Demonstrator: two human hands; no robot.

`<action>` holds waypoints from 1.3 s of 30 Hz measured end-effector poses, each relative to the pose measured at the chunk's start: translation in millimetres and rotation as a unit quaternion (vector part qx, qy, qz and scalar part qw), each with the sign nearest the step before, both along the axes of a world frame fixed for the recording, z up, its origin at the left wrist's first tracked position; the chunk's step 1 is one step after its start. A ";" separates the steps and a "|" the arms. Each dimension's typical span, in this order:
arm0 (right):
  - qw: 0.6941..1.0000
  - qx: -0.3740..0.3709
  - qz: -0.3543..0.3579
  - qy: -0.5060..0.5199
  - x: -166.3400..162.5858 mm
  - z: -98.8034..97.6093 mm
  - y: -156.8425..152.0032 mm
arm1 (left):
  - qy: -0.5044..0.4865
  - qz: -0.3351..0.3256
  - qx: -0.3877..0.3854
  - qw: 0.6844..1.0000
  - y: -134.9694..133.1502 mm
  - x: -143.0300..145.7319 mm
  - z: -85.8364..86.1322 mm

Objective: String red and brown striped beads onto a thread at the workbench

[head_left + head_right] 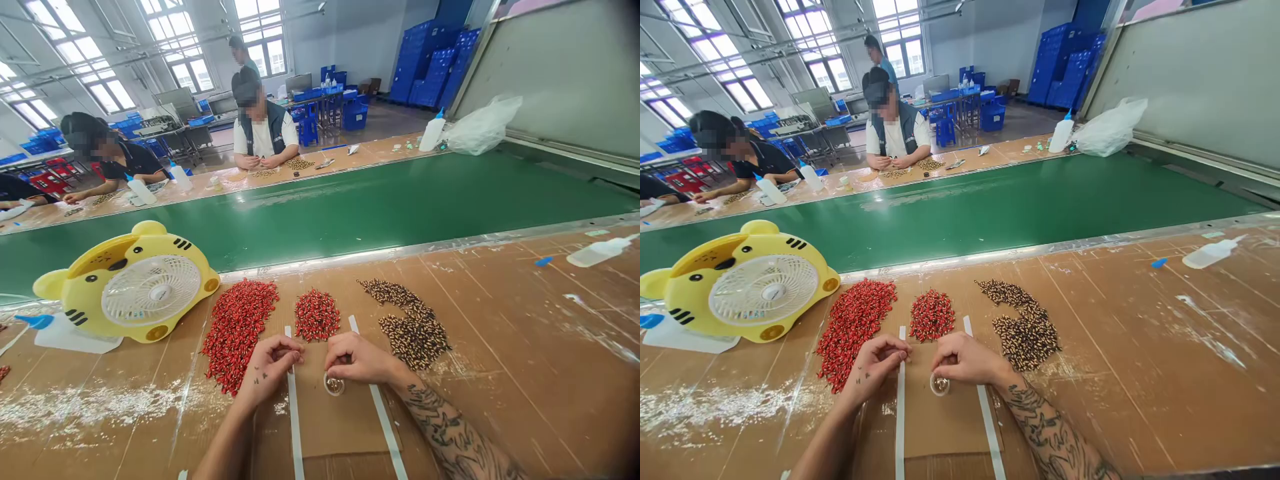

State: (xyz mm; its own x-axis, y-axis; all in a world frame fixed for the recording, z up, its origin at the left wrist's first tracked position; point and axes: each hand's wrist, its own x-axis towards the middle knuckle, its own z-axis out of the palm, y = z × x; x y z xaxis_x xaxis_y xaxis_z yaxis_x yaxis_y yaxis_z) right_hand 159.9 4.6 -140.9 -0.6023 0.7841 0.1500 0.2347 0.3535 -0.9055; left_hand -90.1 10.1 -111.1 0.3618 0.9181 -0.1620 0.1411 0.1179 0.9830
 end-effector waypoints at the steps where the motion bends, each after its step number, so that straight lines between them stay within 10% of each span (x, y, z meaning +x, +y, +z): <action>1: 1.000 0.004 0.001 -0.006 -0.2 -0.1 0.0 | -0.037 0.011 -0.025 0.999 0.4 4.2 -2.8; 32: 0.995 0.078 0.050 -0.034 7.3 9.5 -4.0 | -0.215 0.007 -0.215 0.953 -5.5 39.4 -30.4; 39: 0.990 0.026 -0.084 0.107 21.9 15.7 -4.4 | -0.142 0.041 -0.204 0.968 -5.8 38.6 -38.7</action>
State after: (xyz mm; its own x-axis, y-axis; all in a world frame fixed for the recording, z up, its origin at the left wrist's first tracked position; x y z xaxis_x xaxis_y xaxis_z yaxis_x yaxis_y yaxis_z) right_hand 181.7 0.2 -125.1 -0.4145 0.8581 0.3031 0.0987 0.3734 -0.9224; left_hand -51.5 4.3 -149.8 0.3738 0.8265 -0.4209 -0.1543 0.5029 0.8505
